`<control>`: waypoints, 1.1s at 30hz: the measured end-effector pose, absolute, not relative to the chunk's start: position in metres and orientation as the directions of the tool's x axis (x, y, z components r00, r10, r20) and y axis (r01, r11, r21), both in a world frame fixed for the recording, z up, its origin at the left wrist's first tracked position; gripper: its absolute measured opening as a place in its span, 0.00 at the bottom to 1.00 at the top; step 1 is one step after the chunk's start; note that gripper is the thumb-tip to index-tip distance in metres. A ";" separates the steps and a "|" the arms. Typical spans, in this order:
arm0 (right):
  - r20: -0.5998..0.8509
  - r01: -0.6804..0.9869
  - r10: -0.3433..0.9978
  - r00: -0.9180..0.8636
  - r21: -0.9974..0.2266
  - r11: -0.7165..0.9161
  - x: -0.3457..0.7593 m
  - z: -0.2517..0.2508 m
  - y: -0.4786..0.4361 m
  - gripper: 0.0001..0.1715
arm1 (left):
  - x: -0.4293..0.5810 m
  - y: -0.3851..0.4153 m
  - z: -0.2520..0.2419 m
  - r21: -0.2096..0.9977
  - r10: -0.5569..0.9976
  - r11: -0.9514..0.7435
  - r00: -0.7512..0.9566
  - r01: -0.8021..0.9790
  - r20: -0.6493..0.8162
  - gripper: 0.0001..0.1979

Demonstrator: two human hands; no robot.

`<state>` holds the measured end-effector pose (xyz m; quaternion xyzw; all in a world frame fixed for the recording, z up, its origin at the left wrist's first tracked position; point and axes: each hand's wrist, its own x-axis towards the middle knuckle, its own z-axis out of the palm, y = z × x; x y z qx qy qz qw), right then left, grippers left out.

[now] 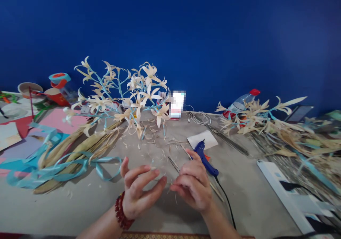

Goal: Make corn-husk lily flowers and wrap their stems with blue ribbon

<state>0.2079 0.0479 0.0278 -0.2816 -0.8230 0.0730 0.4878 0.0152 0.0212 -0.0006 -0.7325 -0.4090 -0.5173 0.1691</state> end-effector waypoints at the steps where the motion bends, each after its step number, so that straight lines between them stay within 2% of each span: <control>1: 0.734 0.386 0.569 -0.370 -0.436 0.813 0.207 0.027 0.049 0.05 | 0.014 0.022 -0.001 0.193 0.457 -0.606 0.138 0.772 0.879 0.15; 7: 0.487 0.431 0.814 -0.316 -0.691 0.581 0.200 0.019 0.064 0.06 | 0.014 0.036 0.002 0.349 0.680 -0.549 0.163 0.760 0.715 0.09; 12: 0.320 0.439 0.906 -0.278 -0.796 0.416 0.195 0.004 0.073 0.08 | 0.018 0.046 0.000 0.521 0.822 -0.486 0.164 0.701 0.545 0.07; 16: 0.287 0.399 0.926 -0.245 -0.841 0.366 0.193 -0.004 0.076 0.10 | 0.019 0.047 -0.005 0.644 0.884 -0.427 0.141 0.635 0.447 0.07; 21: 0.242 0.330 0.941 -0.236 -0.891 0.311 0.192 -0.012 0.081 0.13 | 0.020 0.047 -0.008 0.682 0.901 -0.398 0.122 0.614 0.416 0.07; 24: 0.229 0.291 0.944 -0.237 -0.911 0.294 0.191 -0.017 0.082 0.11 | 0.021 0.048 -0.011 0.721 0.912 -0.383 0.114 0.577 0.393 0.06; 28: 0.253 0.219 0.937 -0.239 -0.927 0.306 0.190 -0.016 0.081 0.07 | 0.021 0.051 -0.016 0.795 0.931 -0.350 0.091 0.496 0.353 0.05; 33: 0.215 0.190 0.941 -0.263 -0.944 0.269 0.190 -0.012 0.080 0.11 | 0.022 0.053 -0.017 0.886 0.960 -0.278 0.070 0.372 0.272 0.06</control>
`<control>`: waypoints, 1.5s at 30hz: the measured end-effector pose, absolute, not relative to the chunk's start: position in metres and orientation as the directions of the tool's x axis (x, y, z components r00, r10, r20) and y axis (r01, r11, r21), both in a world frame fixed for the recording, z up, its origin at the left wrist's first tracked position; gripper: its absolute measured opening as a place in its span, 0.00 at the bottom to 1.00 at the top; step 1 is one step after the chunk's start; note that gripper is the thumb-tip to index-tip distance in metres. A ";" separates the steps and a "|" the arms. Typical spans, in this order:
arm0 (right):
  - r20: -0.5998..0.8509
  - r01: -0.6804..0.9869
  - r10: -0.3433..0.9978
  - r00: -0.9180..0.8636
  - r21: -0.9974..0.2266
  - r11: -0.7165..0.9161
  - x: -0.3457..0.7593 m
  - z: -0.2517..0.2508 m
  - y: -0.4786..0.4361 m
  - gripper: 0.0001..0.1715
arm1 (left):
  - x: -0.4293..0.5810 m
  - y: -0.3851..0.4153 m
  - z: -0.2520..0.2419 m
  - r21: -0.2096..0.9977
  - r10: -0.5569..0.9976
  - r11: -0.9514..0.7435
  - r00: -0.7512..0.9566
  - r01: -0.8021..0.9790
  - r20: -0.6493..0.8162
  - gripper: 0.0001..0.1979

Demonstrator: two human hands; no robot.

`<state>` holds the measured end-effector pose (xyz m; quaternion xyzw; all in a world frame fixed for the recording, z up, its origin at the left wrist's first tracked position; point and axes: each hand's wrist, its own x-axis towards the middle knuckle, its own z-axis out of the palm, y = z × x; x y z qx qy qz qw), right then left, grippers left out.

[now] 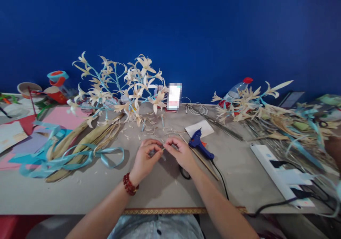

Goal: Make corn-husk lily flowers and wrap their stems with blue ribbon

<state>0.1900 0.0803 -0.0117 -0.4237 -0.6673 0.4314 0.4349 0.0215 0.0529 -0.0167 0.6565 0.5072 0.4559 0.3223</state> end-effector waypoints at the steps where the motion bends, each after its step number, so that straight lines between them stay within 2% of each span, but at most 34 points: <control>1: 0.211 0.192 0.939 -0.271 -0.944 0.267 0.191 -0.011 0.081 0.11 | 0.022 0.053 -0.017 0.903 0.966 -0.259 0.069 0.343 0.251 0.06; 9: 0.207 0.138 0.919 -0.336 -0.954 0.265 0.194 -0.009 0.081 0.09 | 0.020 0.052 -0.016 0.991 0.993 -0.099 0.081 0.087 0.092 0.07; 18: 0.190 0.095 0.920 -0.343 -0.967 0.235 0.194 -0.013 0.082 0.07 | 0.020 0.052 -0.014 0.993 0.994 0.019 0.106 -0.117 -0.006 0.07; 33: 0.192 0.123 0.916 -0.351 -0.961 0.249 0.197 -0.011 0.081 0.08 | 0.022 0.053 -0.018 0.990 0.995 0.005 0.100 -0.140 0.009 0.07; 39: 0.222 0.137 0.915 -0.337 -0.950 0.281 0.197 -0.011 0.083 0.08 | 0.023 0.053 -0.022 0.998 0.995 0.009 0.103 -0.069 -0.002 0.08; 45: 0.234 0.137 0.903 -0.361 -0.944 0.300 0.199 -0.011 0.085 0.09 | 0.024 0.053 -0.024 0.997 0.995 -0.071 0.077 0.017 0.070 0.08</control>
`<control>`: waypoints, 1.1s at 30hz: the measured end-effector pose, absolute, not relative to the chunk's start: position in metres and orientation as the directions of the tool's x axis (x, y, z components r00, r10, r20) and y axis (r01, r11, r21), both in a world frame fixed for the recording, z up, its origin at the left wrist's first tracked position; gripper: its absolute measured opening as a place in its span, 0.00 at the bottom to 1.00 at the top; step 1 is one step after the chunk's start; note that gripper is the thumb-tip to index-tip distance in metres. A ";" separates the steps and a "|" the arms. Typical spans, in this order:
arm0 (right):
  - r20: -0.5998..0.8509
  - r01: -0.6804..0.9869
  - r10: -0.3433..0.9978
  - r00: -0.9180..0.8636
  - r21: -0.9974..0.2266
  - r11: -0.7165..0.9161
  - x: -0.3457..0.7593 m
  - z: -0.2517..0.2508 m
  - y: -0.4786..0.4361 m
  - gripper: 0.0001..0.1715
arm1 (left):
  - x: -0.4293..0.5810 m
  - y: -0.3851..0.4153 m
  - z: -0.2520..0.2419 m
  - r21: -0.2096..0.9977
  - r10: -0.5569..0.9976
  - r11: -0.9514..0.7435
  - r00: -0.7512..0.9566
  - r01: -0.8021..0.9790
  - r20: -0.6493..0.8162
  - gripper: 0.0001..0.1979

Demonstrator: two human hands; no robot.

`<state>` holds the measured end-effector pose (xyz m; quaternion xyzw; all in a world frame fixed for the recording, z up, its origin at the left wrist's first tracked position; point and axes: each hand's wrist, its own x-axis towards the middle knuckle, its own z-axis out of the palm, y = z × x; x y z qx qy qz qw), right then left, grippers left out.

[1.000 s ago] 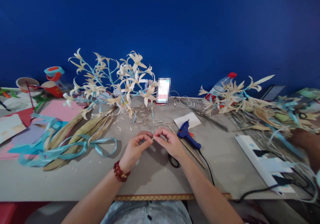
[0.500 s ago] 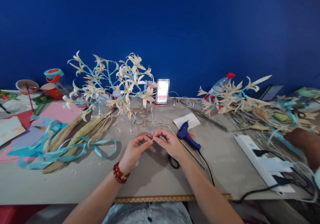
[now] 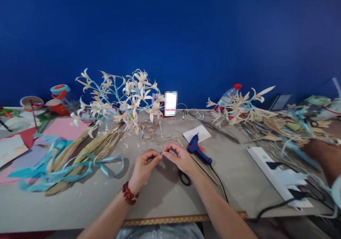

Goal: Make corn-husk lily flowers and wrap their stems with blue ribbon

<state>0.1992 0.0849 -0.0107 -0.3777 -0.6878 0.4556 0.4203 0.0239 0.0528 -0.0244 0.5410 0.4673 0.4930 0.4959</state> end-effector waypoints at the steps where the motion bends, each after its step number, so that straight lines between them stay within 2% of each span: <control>1: 0.241 0.143 0.898 -0.369 -0.940 0.311 0.200 -0.010 0.085 0.09 | 0.024 0.053 -0.024 0.998 0.995 -0.069 0.075 0.015 0.067 0.08; 6: 0.268 0.222 0.905 -0.330 -0.910 0.350 0.212 0.012 0.083 0.10 | 0.025 0.053 -0.022 0.992 0.996 0.062 0.067 -0.106 -0.055 0.09; 10: 0.278 0.427 0.932 -0.233 -0.832 0.355 0.244 0.035 0.076 0.11 | 0.025 0.053 -0.019 0.978 0.990 0.136 0.046 -0.159 -0.131 0.11; 12: 0.284 0.601 0.943 -0.172 -0.729 0.329 0.269 0.033 0.072 0.11 | 0.024 0.052 -0.018 0.974 0.989 0.149 0.030 -0.172 -0.146 0.12; 15: 0.336 0.869 0.941 -0.045 -0.452 0.203 0.306 0.009 0.066 0.13 | 0.024 0.053 -0.016 0.962 0.985 0.169 0.005 -0.213 -0.172 0.12; 17: 0.294 0.939 0.955 -0.046 -0.314 0.142 0.322 -0.013 0.064 0.17 | 0.024 0.053 -0.015 0.948 0.979 0.195 -0.007 -0.252 -0.203 0.12; 19: 0.261 0.958 0.962 -0.083 -0.245 0.149 0.328 -0.029 0.063 0.21 | 0.024 0.054 -0.015 0.933 0.971 0.229 -0.009 -0.279 -0.241 0.13; 27: 0.175 0.955 0.967 -0.187 -0.197 0.221 0.323 -0.019 0.078 0.25 | 0.024 0.056 -0.018 0.906 0.955 0.276 -0.017 -0.321 -0.296 0.14; 33: 0.126 0.906 0.961 -0.247 -0.321 0.275 0.334 -0.006 0.096 0.21 | 0.025 0.057 -0.020 0.902 0.956 0.271 -0.018 -0.335 -0.294 0.16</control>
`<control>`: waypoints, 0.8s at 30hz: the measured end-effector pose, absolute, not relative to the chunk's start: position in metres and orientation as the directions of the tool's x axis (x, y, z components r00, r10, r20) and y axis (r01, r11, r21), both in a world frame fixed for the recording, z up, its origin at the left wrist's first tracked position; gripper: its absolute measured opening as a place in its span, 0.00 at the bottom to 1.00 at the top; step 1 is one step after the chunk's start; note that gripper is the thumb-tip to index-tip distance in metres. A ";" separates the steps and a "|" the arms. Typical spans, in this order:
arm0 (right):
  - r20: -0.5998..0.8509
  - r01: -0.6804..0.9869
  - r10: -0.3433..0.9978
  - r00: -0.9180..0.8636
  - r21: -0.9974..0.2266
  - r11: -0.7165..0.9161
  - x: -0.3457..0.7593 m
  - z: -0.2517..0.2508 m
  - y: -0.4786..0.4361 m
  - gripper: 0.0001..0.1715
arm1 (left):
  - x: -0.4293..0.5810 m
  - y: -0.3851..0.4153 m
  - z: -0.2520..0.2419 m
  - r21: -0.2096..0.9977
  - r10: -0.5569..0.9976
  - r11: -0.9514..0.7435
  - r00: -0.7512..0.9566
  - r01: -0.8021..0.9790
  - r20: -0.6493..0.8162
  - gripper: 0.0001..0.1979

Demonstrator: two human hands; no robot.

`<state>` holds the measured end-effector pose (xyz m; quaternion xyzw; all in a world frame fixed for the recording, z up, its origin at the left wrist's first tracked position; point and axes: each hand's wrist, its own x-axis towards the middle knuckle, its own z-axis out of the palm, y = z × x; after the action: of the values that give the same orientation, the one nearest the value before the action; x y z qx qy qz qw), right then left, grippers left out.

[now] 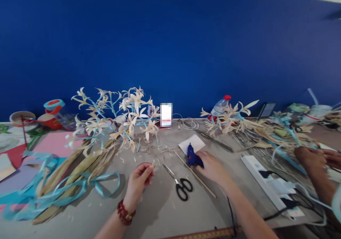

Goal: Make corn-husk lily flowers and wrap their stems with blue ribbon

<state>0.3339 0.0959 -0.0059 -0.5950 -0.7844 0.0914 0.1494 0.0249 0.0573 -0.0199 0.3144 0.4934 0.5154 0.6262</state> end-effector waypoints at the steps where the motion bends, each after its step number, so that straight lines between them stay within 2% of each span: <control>1: 0.129 0.900 0.964 -0.230 -0.349 0.262 0.338 -0.006 0.098 0.21 | 0.025 0.058 -0.020 0.902 0.956 0.269 -0.023 -0.338 -0.294 0.16; 3: 0.092 0.858 0.988 -0.123 -0.491 0.152 0.346 -0.008 0.103 0.20 | 0.024 0.058 -0.019 0.901 0.956 0.265 -0.029 -0.343 -0.292 0.17; 6: -0.069 0.688 0.996 0.050 -0.720 -0.085 0.356 -0.015 0.110 0.12 | 0.024 0.059 -0.019 0.903 0.958 0.255 -0.035 -0.347 -0.284 0.17; 9: -0.165 0.608 0.982 0.089 -0.772 -0.185 0.358 -0.020 0.115 0.19 | 0.025 0.058 -0.019 0.908 0.960 0.248 -0.040 -0.338 -0.277 0.18; 13: -0.182 0.361 0.955 0.236 -0.896 -0.260 0.346 -0.011 0.110 0.24 | 0.025 0.058 -0.019 0.913 0.960 0.248 -0.041 -0.325 -0.276 0.18; 16: -0.108 0.278 0.949 0.296 -0.941 -0.194 0.326 0.001 0.089 0.23 | 0.025 0.058 -0.018 0.920 0.965 0.227 -0.055 -0.318 -0.257 0.17; 19: 0.003 0.253 0.984 0.179 -0.966 -0.043 0.295 0.007 0.056 0.20 | 0.025 0.057 -0.016 0.931 0.972 0.200 -0.058 -0.304 -0.228 0.16; 21: 0.106 0.349 0.992 0.065 -0.934 0.077 0.273 0.008 0.035 0.17 | 0.027 0.055 -0.014 0.936 0.974 0.192 -0.060 -0.297 -0.219 0.16; 24: 0.333 0.517 0.936 -0.116 -0.784 0.343 0.246 0.007 0.016 0.15 | 0.028 0.052 -0.012 0.943 0.975 0.186 -0.067 -0.276 -0.212 0.17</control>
<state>0.2461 0.0164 0.0073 -0.5158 -0.7039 0.2496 0.4197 0.0279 0.0523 -0.0118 0.3500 0.4991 0.5332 0.5866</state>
